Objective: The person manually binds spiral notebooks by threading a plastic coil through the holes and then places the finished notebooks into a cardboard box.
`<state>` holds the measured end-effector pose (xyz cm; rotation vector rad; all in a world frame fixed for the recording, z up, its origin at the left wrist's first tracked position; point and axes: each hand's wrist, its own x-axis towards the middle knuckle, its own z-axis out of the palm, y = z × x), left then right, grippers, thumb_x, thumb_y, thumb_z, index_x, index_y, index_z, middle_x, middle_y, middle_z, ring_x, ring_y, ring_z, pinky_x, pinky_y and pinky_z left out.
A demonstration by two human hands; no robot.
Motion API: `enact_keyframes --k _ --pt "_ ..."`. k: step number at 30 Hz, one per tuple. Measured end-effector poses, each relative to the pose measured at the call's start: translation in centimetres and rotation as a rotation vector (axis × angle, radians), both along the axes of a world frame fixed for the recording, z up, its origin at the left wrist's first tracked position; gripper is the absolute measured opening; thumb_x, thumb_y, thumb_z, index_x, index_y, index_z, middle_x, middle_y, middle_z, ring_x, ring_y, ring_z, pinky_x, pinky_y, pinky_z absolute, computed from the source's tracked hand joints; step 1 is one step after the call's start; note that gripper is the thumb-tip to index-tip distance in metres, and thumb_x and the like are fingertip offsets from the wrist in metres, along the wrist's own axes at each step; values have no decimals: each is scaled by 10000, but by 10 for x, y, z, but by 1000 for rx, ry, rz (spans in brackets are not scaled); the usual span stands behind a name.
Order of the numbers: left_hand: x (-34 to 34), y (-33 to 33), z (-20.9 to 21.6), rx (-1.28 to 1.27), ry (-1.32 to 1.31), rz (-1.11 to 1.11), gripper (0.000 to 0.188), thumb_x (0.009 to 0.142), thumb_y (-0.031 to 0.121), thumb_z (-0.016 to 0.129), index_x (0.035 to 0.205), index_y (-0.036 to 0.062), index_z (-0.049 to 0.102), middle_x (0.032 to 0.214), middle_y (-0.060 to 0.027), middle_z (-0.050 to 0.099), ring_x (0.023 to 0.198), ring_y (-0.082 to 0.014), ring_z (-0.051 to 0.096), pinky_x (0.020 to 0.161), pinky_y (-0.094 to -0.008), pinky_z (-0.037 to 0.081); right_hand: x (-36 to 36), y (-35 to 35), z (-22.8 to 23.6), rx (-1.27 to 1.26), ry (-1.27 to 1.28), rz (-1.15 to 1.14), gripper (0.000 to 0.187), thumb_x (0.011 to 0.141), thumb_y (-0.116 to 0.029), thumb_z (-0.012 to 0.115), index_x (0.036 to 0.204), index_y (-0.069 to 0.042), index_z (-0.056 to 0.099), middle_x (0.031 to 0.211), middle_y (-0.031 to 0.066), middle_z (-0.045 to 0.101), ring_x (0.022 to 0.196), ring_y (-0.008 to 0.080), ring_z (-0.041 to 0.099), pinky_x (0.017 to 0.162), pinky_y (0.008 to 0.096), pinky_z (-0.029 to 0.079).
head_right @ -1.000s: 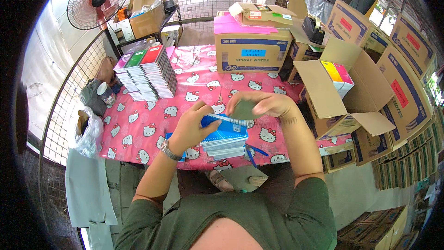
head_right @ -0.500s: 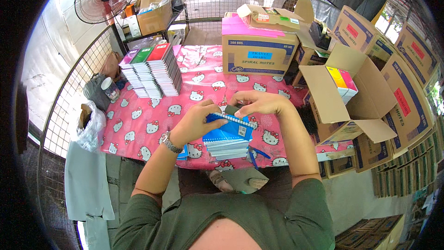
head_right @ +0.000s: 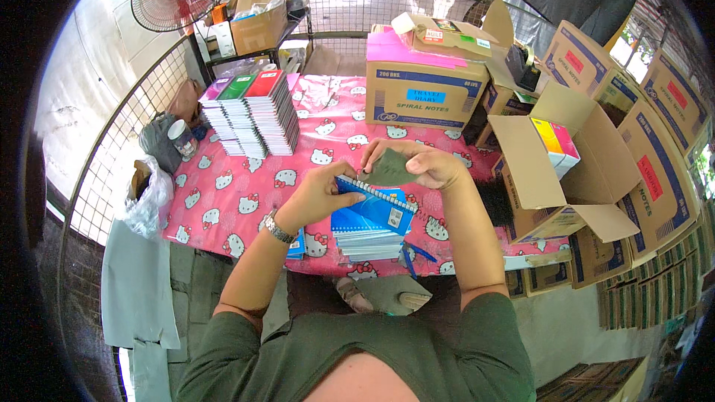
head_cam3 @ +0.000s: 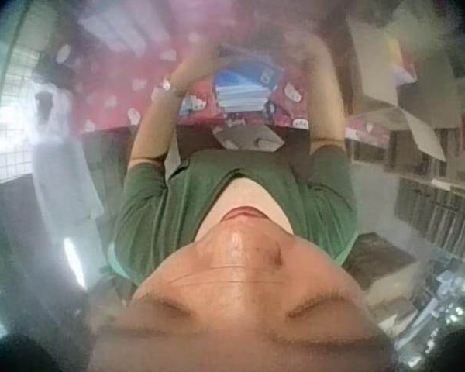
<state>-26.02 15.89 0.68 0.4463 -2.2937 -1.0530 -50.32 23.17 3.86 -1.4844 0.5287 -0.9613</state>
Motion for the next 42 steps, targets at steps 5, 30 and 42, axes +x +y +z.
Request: enact_keyframes --k 5,30,42 --pt "-8 -9 -16 66 34 20 238 834 89 799 989 12 636 688 32 543 616 -20 475 508 -232 392 -13 -10 -4 40 182 -108 721 771 -564 693 1156 42 634 1237 146 522 1191 265 540 1030 407 427" --pt "-10 0 -38 -57 257 295 208 951 148 678 1050 -12 589 792 -89 601 565 -157 628 515 -286 521 -49 48 -320 -119 847 -1390 698 811 -332 745 1383 -33 479 1359 257 493 1264 443 463 1069 504 384" --pt "-19 8 -33 -93 305 364 203 965 182 654 1009 -2 581 738 -116 573 549 -198 568 517 -338 515 32 151 -292 46 1418 -1228 620 900 -327 686 1387 3 494 1233 233 573 1172 403 509 1001 539 388"
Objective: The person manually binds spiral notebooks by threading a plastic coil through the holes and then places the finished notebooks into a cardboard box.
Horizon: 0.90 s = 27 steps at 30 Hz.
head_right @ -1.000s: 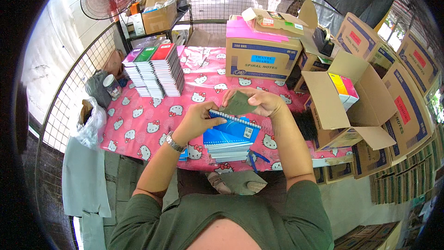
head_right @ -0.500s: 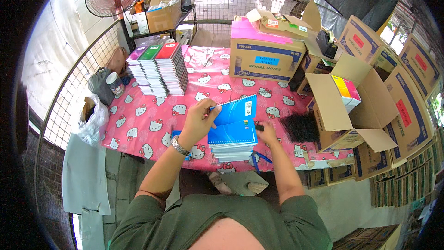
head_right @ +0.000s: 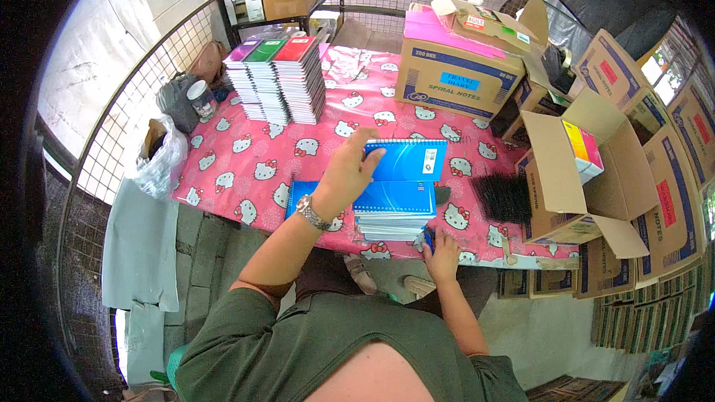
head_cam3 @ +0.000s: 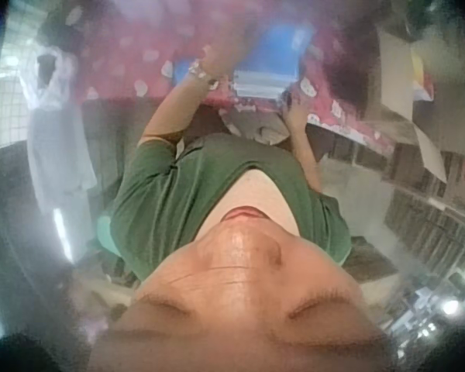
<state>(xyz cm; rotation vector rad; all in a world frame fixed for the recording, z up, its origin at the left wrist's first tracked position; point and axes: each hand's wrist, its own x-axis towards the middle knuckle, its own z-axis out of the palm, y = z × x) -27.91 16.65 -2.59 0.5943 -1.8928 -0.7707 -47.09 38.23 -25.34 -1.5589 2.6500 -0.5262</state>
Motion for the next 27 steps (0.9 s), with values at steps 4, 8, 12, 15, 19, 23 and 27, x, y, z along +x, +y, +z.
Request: enact_keyframes --k 4,8,12,15,19,23,27 --pt "5 0 7 333 -51 -113 218 968 179 653 1042 -11 576 715 -81 564 576 -139 570 480 -298 540 -23 -7 28 -547 -212 -255 523 940 -214 652 1382 15 491 1230 217 558 1145 366 512 1017 443 397" --pt "6 -1 -7 69 -26 -20 228 978 203 650 1005 -18 597 727 -78 577 584 -119 574 468 -285 541 13 -22 134 -830 -235 -57 538 930 -195 665 1394 9 487 1271 190 530 1186 324 509 1047 421 393" --pt "3 -4 -12 31 14 -31 238 967 206 668 996 -24 611 757 -87 590 610 -115 586 462 -278 541 54 -31 206 -794 -227 238 615 851 -189 755 1385 -13 504 1282 180 520 1226 321 499 1040 425 411" --pt "3 -4 -10 102 -54 -52 225 959 185 675 1014 -23 608 783 -91 601 620 -118 590 468 -274 547 67 -45 229 -711 -212 379 638 784 -188 812 1348 -40 552 1289 174 527 1207 321 524 1016 427 437" --pt "2 0 -8 -75 114 -56 211 957 166 679 1012 -21 596 764 -75 591 593 -108 577 468 -270 547 76 -65 238 -686 -175 430 603 759 -197 829 1298 -57 598 1285 169 544 1179 336 550 984 436 466" --pt "6 -5 -19 143 28 -120 189 933 114 688 1035 -5 583 821 -81 606 638 -116 589 464 -276 536 81 -71 240 -665 -4 436 607 751 -219 818 1291 -45 600 1225 141 591 1132 337 557 965 441 457" --pt "8 1 -10 -68 10 -49 164 945 99 671 1041 8 574 847 -87 592 654 -108 586 447 -271 521 79 -69 244 -646 -24 409 605 749 -223 813 1286 -40 603 1223 133 595 1109 333 557 975 449 433"
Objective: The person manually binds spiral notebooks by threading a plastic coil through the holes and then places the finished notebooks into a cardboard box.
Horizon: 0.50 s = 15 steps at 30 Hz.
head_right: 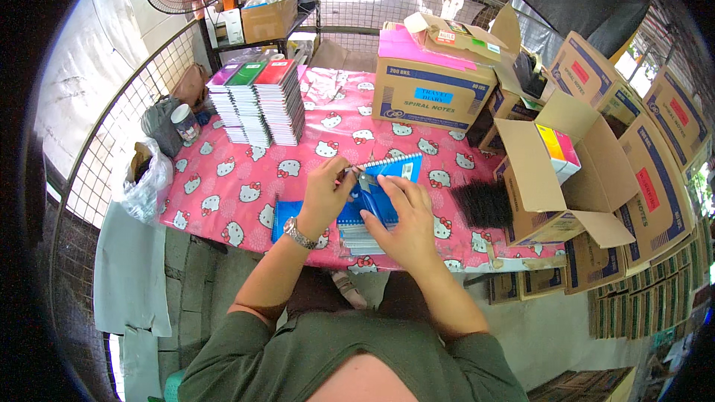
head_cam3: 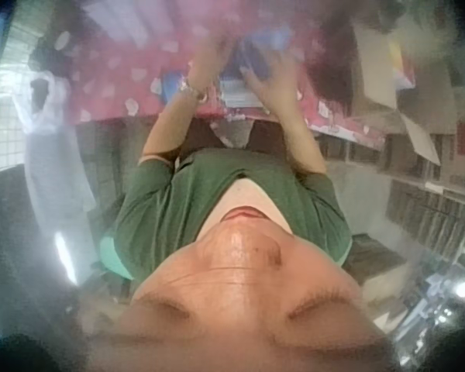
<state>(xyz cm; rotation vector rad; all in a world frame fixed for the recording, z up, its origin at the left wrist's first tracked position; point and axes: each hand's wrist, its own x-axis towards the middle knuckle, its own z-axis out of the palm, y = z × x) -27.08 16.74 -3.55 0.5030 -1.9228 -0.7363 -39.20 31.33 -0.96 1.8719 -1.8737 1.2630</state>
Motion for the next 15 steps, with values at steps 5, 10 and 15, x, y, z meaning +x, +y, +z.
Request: enact_keyframes --k 5,10,15 --pt "-1 -1 2 29 16 -25 177 918 73 687 948 -3 530 811 -95 554 653 -143 589 495 -299 525 -3 -2 3 21 -5 20 602 752 -225 810 1286 -39 603 1226 131 594 1111 329 555 982 447 425" --pt "1 -4 10 309 -97 -74 230 908 52 686 861 -7 469 790 -81 511 660 -137 588 483 -306 534 -9 -5 0 21 -19 63 606 748 -232 815 1283 -40 605 1222 131 595 1112 327 559 973 444 429" --pt "-3 -1 13 146 -22 -61 241 912 84 698 845 -17 490 740 -81 487 567 -143 536 431 -315 491 -18 -9 0 26 -39 71 602 746 -233 818 1278 -42 610 1218 126 600 1096 325 570 962 442 438"
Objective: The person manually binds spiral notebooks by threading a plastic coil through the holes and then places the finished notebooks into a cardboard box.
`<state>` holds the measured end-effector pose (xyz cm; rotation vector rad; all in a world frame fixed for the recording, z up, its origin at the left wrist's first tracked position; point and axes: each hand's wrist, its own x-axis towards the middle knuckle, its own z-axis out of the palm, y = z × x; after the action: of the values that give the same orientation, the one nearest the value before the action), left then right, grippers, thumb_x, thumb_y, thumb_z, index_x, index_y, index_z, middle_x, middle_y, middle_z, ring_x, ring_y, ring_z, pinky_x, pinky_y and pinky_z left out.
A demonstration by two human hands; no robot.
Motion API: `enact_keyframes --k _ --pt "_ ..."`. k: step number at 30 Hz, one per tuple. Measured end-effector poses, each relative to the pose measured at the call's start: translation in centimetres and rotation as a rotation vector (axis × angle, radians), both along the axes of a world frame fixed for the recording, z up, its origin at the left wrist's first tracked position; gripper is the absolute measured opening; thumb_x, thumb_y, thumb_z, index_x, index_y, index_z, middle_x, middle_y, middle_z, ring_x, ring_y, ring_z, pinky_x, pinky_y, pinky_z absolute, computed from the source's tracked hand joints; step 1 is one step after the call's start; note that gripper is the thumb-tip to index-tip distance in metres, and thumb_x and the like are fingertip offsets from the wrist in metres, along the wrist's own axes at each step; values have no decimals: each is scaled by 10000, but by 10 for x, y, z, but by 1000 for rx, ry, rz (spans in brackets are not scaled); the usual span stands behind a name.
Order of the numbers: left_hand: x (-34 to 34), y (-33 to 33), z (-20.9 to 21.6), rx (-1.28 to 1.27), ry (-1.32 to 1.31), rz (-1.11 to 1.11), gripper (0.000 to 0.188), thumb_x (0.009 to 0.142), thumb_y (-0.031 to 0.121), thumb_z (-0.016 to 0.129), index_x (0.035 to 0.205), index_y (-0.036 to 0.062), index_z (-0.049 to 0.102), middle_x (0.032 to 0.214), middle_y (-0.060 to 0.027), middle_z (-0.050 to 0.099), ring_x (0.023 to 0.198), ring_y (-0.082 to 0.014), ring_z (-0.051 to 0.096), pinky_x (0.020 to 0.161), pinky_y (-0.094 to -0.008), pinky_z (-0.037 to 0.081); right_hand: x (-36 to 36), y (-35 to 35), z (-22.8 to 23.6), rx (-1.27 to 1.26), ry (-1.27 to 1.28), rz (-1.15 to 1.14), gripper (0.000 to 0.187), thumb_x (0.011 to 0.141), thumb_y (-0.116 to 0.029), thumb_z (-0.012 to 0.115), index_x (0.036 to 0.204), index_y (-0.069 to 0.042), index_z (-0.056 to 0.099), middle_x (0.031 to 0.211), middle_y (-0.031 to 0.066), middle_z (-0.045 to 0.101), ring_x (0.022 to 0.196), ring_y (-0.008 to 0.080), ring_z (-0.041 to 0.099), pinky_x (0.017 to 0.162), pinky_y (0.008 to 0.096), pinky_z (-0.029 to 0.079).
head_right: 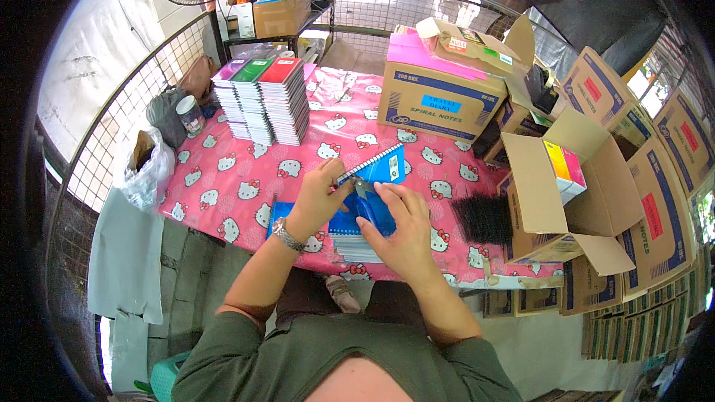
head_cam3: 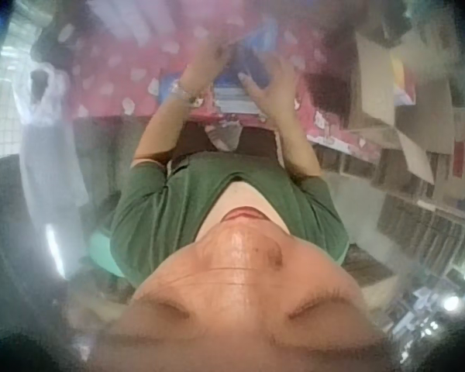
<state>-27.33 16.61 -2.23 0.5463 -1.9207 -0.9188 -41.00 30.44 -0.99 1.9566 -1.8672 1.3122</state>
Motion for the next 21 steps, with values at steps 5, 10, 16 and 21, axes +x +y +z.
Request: enact_keyframes --k 5,10,16,21 --pt "5 -6 -9 228 -77 -24 172 880 33 704 915 -19 544 802 -76 523 636 -132 576 480 -300 553 2 2 2 3 -25 61 601 747 -238 816 1283 -56 613 1229 121 600 1104 326 567 971 439 430" --pt "8 6 1 107 2 -47 226 874 -25 673 1094 -29 620 896 -93 590 702 -131 625 513 -273 581 0 1 0 11 -1 42 582 753 -253 804 1273 -63 626 1243 115 597 1115 320 557 968 445 414" --pt "10 -2 -21 256 72 -102 281 840 -46 683 1119 -39 650 964 -104 632 751 -153 670 582 -264 618 9 5 10 22 119 2 559 762 -244 792 1264 -58 634 1200 116 616 1085 323 571 939 445 432" --pt "11 4 -22 -52 111 32 278 844 -29 689 1120 2 681 994 -85 667 765 -139 684 571 -271 595 7 9 6 254 -418 190 513 830 -214 762 1292 -43 622 1060 97 654 985 279 633 856 407 506"
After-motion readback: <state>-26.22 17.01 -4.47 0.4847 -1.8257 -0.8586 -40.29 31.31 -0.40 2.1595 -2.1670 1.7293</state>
